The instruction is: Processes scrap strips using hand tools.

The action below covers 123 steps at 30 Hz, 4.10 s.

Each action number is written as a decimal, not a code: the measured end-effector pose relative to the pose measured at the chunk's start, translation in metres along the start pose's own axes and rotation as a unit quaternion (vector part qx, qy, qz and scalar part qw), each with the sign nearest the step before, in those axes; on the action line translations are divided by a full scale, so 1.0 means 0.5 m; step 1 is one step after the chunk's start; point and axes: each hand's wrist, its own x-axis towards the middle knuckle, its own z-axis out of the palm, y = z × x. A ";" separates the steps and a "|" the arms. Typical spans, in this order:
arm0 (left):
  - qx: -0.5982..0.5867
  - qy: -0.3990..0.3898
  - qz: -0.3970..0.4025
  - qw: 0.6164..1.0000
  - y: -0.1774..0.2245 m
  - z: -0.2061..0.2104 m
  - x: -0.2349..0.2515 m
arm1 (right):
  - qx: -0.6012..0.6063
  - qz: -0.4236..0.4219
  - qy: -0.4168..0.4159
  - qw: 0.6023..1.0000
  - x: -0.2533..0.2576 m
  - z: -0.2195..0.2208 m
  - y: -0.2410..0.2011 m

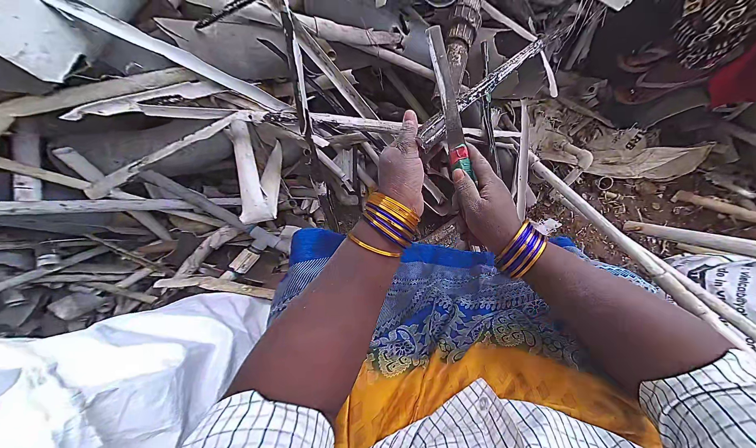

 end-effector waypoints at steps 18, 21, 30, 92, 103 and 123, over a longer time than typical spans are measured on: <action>0.018 0.016 0.066 0.998 0.051 -0.016 0.031 | -0.044 0.040 -0.035 0.998 -0.043 -0.083 0.012; 0.030 0.005 0.107 0.994 0.038 -0.015 0.037 | -0.023 0.040 -0.049 0.998 -0.040 -0.087 0.010; -0.035 0.064 0.057 0.996 0.032 0.014 0.025 | -0.022 0.057 -0.054 0.997 -0.081 -0.031 -0.003; -0.119 0.038 0.033 0.992 0.034 0.035 -0.006 | -0.098 0.041 -0.023 0.994 -0.048 -0.099 -0.008; 0.000 0.058 0.037 0.998 0.019 0.044 -0.042 | -0.043 0.060 -0.030 0.997 -0.032 -0.057 -0.020; 0.061 0.045 0.072 0.995 0.056 -0.059 -0.117 | -0.346 -0.017 -0.094 0.933 -0.038 -0.041 -0.032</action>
